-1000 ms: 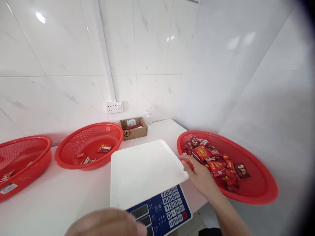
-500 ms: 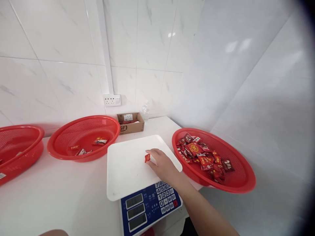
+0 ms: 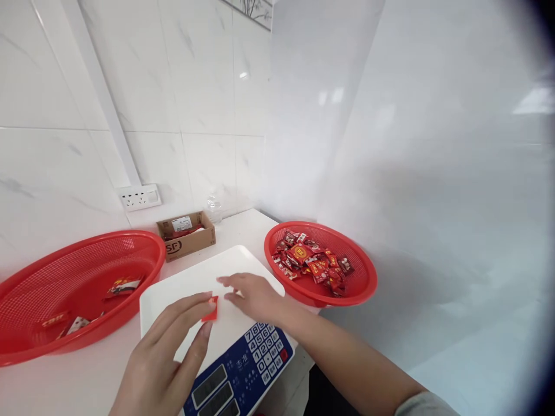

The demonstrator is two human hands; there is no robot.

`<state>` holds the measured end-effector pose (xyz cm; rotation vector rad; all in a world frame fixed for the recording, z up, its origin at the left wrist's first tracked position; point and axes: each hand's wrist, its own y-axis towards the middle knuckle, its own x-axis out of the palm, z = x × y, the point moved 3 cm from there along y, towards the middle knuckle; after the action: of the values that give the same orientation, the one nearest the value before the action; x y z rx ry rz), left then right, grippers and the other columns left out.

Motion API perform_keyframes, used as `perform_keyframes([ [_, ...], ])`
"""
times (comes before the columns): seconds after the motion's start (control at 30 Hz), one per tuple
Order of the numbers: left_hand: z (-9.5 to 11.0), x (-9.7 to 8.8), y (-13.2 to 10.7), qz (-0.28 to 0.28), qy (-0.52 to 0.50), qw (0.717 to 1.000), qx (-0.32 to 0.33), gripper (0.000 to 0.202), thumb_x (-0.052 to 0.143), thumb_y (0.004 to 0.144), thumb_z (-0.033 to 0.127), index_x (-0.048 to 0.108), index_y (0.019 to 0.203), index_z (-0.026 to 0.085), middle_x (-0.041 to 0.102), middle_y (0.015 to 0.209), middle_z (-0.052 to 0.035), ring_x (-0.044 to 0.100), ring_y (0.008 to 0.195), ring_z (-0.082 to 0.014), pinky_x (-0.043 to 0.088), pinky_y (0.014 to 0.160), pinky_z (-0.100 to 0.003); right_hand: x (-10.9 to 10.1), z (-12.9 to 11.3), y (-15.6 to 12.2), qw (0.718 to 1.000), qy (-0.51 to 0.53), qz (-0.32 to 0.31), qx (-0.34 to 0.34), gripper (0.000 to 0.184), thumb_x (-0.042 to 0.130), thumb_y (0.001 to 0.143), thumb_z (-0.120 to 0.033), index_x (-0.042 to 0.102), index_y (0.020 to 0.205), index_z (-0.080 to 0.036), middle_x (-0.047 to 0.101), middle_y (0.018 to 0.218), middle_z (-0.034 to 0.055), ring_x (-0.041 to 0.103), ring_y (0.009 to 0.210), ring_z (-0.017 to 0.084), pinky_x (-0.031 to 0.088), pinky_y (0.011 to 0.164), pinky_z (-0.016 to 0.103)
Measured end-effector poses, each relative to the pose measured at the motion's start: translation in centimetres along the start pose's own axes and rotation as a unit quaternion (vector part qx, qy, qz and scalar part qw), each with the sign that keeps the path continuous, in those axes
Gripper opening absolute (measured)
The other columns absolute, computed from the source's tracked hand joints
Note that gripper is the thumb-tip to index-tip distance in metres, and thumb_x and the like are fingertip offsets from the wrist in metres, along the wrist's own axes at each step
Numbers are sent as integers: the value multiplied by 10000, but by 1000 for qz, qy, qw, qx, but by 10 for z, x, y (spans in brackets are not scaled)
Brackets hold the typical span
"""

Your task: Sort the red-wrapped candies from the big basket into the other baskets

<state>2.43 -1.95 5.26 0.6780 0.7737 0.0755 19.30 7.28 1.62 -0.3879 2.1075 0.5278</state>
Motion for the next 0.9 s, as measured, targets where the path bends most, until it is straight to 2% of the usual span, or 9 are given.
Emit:
perform_keyframes([
  [0.1, -16, 3, 12, -7, -3, 1000, -30, 245, 517, 821, 417, 629, 1034, 371, 657, 1128, -6, 656, 942, -225, 470, 319, -167, -44, 40, -1, 994, -3, 52, 97, 342, 495, 887, -308, 552, 1224, -300, 635, 1174, -24, 604, 990, 142, 449, 877, 259],
  [0.17, -27, -2, 15, 1, 8, 999, -53, 263, 505, 811, 465, 640, 1006, 351, 677, 1095, -10, 659, 945, -237, 503, 360, -184, -75, 78, -7, 985, -21, 71, 158, 313, 454, 912, -282, 556, 1207, -261, 622, 1184, 15, 567, 1071, 171, 414, 942, 310],
  [0.23, -37, -10, 16, 7, 25, 997, -68, 282, 498, 802, 504, 640, 992, 351, 696, 1055, -2, 672, 913, -233, 526, 401, -200, -98, 119, -17, 970, -35, 62, 231, 254, 520, 887, -271, 599, 1117, -200, 623, 1145, 60, 559, 1072, 213, 414, 946, 382],
  [0.3, -45, -15, 17, 9, 41, 995, -87, 294, 500, 800, 523, 635, 999, 355, 709, 1022, 8, 691, 827, -214, 537, 427, -210, -108, 153, -31, 953, -35, 35, 300, 285, 559, 876, -316, 575, 1114, -160, 594, 1139, 76, 577, 1007, 212, 465, 874, 435],
  [0.4, -54, -15, 13, 4, 50, 992, -113, 307, 515, 803, 526, 631, 1030, 356, 712, 1012, 13, 696, 795, -203, 539, 450, -209, -104, 184, -51, 932, -4, 4, 363, 316, 543, 889, -335, 544, 1158, -169, 563, 1168, 78, 580, 978, 200, 501, 820, 411],
  [0.57, -56, -4, 8, -3, 29, 991, -130, 302, 507, 807, 540, 646, 989, 342, 713, 963, 15, 687, 770, -191, 513, 425, -199, -88, 198, -59, 922, 86, -46, 374, 297, 537, 892, -347, 568, 1124, -164, 604, 1108, 75, 610, 912, 177, 523, 776, 374],
  [0.7, -48, -1, 9, -24, 25, 986, -165, 333, 490, 801, 569, 643, 981, 334, 709, 967, 26, 677, 774, -180, 494, 427, -191, -93, 205, -46, 928, 140, -57, 341, 388, 533, 870, -430, 564, 1176, -192, 637, 1126, 94, 649, 883, 179, 540, 744, 319],
  [0.8, -41, 0, 9, -26, 19, 980, -195, 332, 485, 809, 563, 633, 992, 331, 699, 986, 32, 669, 808, -173, 460, 413, -179, -95, 205, -32, 939, 128, -61, 314, 406, 549, 845, -441, 579, 1170, -200, 628, 1169, 110, 643, 934, 211, 533, 777, 331],
  [0.9, -40, 3, 9, -38, 4, 979, -201, 348, 484, 802, 580, 636, 994, 333, 694, 1004, 32, 668, 829, -174, 445, 392, -172, -83, 192, -16, 957, 89, -87, 264, 384, 578, 819, -377, 597, 1166, -215, 607, 1219, 94, 593, 1055, 237, 489, 875, 346],
])
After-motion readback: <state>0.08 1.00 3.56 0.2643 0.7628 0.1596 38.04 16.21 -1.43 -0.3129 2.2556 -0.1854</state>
